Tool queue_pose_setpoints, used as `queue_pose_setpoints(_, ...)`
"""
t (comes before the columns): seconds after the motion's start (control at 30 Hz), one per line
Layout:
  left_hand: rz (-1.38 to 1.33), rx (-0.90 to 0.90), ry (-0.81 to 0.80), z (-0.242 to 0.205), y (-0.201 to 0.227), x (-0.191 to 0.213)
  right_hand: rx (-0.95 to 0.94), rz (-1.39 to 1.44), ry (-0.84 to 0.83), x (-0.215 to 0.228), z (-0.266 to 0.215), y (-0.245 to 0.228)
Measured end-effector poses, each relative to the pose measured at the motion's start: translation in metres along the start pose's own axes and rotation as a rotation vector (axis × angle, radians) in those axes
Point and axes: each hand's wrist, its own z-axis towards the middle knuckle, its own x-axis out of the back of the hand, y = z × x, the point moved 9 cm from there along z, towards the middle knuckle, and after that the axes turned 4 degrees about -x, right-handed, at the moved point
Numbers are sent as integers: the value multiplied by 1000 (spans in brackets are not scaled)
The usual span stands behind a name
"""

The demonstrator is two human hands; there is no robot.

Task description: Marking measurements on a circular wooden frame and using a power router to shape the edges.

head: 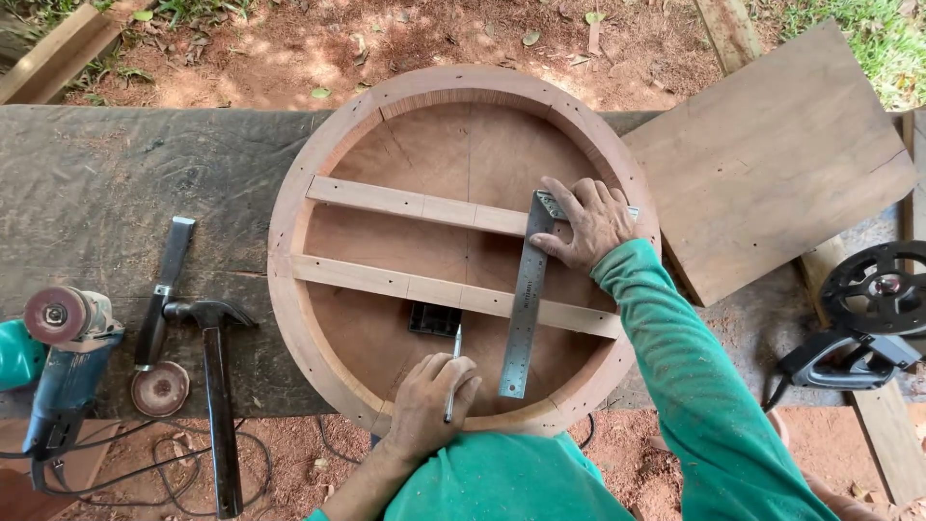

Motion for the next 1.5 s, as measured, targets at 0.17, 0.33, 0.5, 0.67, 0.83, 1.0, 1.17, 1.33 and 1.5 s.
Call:
queue_pose_setpoints(0.17, -5, -30, -8, 6, 8, 3, 27, 10, 29, -1, -3, -3)
queue_pose_setpoints(0.33, -9, -32, -34, 6, 4, -5, -36, -17, 37, 4, -4, -2)
queue_pose_setpoints(0.5, 28, 14, -26, 4, -6, -12, -58, -5, 110, 10, -8, -9)
queue_pose_setpoints(0.67, 33, -3, -59, 15, 2, -14, -57, -6, 114, 12, -9, -7)
queue_pose_setpoints(0.83, 52, -56, -18, 23, 11, -5, -36, 2, 99, 9, -7, -10)
queue_pose_setpoints(1.0, -21, -33, -54, 18, 13, -7, -66, -6, 125, 5, -9, -6)
queue_pose_setpoints(1.17, -34, 14, -64, 9, 3, -12, -80, -24, 105, -1, -9, -5)
queue_pose_setpoints(1.33, -118, -13, -27, 20, 5, -12, -76, -31, 116, -1, -8, -3)
queue_pose_setpoints(1.5, -209, -37, 158, 79, 7, -2, -67, -32, 118, -4, -9, -2)
